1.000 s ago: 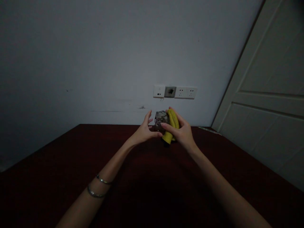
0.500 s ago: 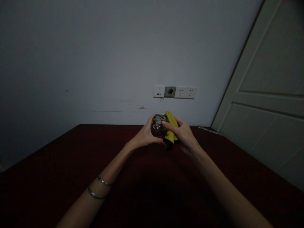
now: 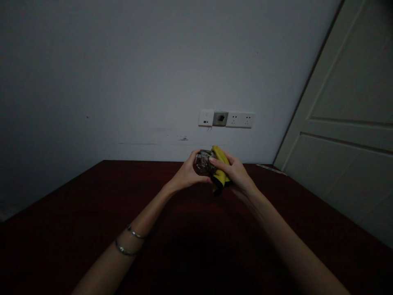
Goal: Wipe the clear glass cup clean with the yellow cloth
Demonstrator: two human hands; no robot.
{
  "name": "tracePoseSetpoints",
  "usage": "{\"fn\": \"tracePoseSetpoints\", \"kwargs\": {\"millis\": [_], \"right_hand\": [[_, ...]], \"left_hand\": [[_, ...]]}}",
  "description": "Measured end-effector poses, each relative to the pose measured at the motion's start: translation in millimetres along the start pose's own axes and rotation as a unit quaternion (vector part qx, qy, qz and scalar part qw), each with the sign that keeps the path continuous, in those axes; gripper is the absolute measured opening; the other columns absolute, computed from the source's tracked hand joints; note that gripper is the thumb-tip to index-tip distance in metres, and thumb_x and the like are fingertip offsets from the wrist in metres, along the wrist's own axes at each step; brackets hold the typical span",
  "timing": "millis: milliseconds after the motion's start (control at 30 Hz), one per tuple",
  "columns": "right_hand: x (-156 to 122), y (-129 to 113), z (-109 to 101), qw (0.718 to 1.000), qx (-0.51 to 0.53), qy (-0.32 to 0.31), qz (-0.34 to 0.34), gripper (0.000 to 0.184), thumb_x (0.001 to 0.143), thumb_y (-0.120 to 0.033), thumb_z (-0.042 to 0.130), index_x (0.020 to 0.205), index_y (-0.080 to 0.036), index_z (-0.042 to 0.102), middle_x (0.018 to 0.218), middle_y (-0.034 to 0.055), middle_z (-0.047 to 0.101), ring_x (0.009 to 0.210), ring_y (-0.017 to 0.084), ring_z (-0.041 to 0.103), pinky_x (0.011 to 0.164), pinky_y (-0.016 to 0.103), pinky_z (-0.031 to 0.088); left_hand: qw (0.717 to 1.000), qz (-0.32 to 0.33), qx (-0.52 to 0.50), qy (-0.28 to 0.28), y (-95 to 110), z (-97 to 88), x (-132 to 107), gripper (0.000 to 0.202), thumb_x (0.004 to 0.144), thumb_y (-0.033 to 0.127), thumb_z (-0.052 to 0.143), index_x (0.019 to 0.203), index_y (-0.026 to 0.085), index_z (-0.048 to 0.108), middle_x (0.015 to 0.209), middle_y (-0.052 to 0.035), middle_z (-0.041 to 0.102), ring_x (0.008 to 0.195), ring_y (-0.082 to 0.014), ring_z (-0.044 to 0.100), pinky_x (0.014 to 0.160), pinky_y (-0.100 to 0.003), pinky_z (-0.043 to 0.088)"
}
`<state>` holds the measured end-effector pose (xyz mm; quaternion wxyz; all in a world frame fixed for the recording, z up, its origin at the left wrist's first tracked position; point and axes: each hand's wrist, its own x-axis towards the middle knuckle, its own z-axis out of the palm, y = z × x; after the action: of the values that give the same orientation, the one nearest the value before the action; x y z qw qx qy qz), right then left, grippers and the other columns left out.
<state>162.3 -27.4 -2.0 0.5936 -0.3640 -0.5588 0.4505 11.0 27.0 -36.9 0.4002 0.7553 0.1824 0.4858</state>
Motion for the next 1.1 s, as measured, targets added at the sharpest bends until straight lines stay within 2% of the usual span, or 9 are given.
{"fn": "tracePoseSetpoints", "kwargs": {"millis": [167, 267, 367, 467, 567, 767, 833, 1000, 1100], "right_hand": [[4.8, 11.0, 4.5, 0.985, -0.082, 0.058, -0.142, 0.042, 0.079, -0.044, 0.058, 0.114, -0.020, 0.058, 0.118, 0.0088, 0.063, 0.108, 0.023, 0.058, 0.098, 0.042, 0.044], [2.3, 14.4, 4.2, 0.961, -0.145, 0.064, -0.229, 0.039, 0.087, -0.041, 0.049, 0.121, -0.023, 0.055, 0.128, 0.0086, 0.056, 0.120, 0.021, 0.051, 0.106, 0.044, 0.036], [-4.0, 11.4, 0.5, 0.915, -0.230, 0.025, -0.330, 0.033, 0.089, -0.035, 0.048, 0.120, -0.027, 0.057, 0.137, 0.0062, 0.048, 0.128, 0.020, 0.043, 0.109, 0.045, 0.031], [-7.6, 6.7, -5.6, 0.876, -0.275, -0.031, -0.395, 0.030, 0.089, -0.027, 0.049, 0.118, -0.029, 0.059, 0.141, 0.0043, 0.044, 0.129, 0.020, 0.042, 0.107, 0.045, 0.034], [-3.6, 6.1, -11.8, 0.875, -0.249, -0.037, -0.414, 0.027, 0.088, -0.025, 0.051, 0.111, -0.030, 0.064, 0.136, 0.0029, 0.050, 0.124, 0.021, 0.048, 0.104, 0.044, 0.039], [7.3, 7.9, -16.6, 0.921, -0.155, -0.003, -0.358, 0.023, 0.090, -0.025, 0.049, 0.102, -0.031, 0.068, 0.124, 0.0016, 0.061, 0.113, 0.019, 0.058, 0.097, 0.042, 0.046], [4.3, 4.2, -15.9, 0.909, -0.180, -0.014, -0.375, 0.023, 0.088, -0.023, 0.052, 0.103, -0.030, 0.068, 0.125, 0.0021, 0.060, 0.114, 0.019, 0.057, 0.098, 0.042, 0.046], [-6.9, -5.6, -12.0, 0.828, -0.285, -0.103, -0.471, 0.027, 0.080, -0.017, 0.062, 0.104, -0.026, 0.069, 0.129, 0.0045, 0.058, 0.126, 0.023, 0.046, 0.104, 0.047, 0.040], [-8.5, -6.9, -10.2, 0.823, -0.287, -0.102, -0.480, 0.027, 0.080, -0.016, 0.061, 0.103, -0.026, 0.069, 0.128, 0.0044, 0.058, 0.126, 0.024, 0.046, 0.104, 0.048, 0.041]], "left_hand": [[1.000, -0.003, 0.011, 0.015, -2.9, 2.7, -0.5, 0.088, 0.050, 0.024, 0.084, 0.124, 0.021, 0.035, 0.120, -0.0122, 0.052, 0.112, -0.0281, 0.053, 0.098, -0.047, 0.040], [0.999, -0.013, 0.016, 0.025, -2.9, 2.7, -0.4, 0.090, 0.050, 0.023, 0.084, 0.125, 0.021, 0.033, 0.121, -0.0124, 0.051, 0.113, -0.0285, 0.052, 0.099, -0.047, 0.039], [1.000, -0.025, -0.004, 0.017, -0.4, 2.5, -0.2, 0.091, 0.050, 0.022, 0.083, 0.125, 0.020, 0.032, 0.119, -0.0125, 0.052, 0.108, -0.0278, 0.055, 0.094, -0.046, 0.043], [0.999, -0.035, -0.025, -0.002, 6.3, 4.3, -1.0, 0.088, 0.051, 0.021, 0.083, 0.123, 0.020, 0.032, 0.115, -0.0122, 0.054, 0.103, -0.0264, 0.058, 0.088, -0.044, 0.047], [0.999, -0.037, -0.017, -0.003, 14.1, 8.2, -2.3, 0.085, 0.052, 0.021, 0.082, 0.121, 0.020, 0.034, 0.116, -0.0120, 0.055, 0.104, -0.0265, 0.058, 0.089, -0.044, 0.046], [0.998, -0.037, -0.030, -0.033, 18.0, 12.7, -3.6, 0.083, 0.051, 0.022, 0.083, 0.119, 0.021, 0.036, 0.115, -0.0112, 0.057, 0.106, -0.0271, 0.058, 0.090, -0.044, 0.046], [0.999, -0.026, -0.022, -0.018, 16.4, 11.7, -3.2, 0.083, 0.050, 0.022, 0.084, 0.119, 0.020, 0.036, 0.116, -0.0112, 0.056, 0.106, -0.0269, 0.058, 0.089, -0.043, 0.047], [0.999, 0.004, -0.034, 0.010, 11.3, 7.7, 0.3, 0.080, 0.051, 0.025, 0.082, 0.118, 0.019, 0.038, 0.105, -0.0088, 0.060, 0.095, -0.0238, 0.062, 0.081, -0.038, 0.050], [0.999, 0.003, -0.049, 0.012, 10.6, 8.2, 0.9, 0.080, 0.051, 0.025, 0.082, 0.118, 0.019, 0.038, 0.103, -0.0077, 0.060, 0.092, -0.0227, 0.062, 0.079, -0.037, 0.050]]}}
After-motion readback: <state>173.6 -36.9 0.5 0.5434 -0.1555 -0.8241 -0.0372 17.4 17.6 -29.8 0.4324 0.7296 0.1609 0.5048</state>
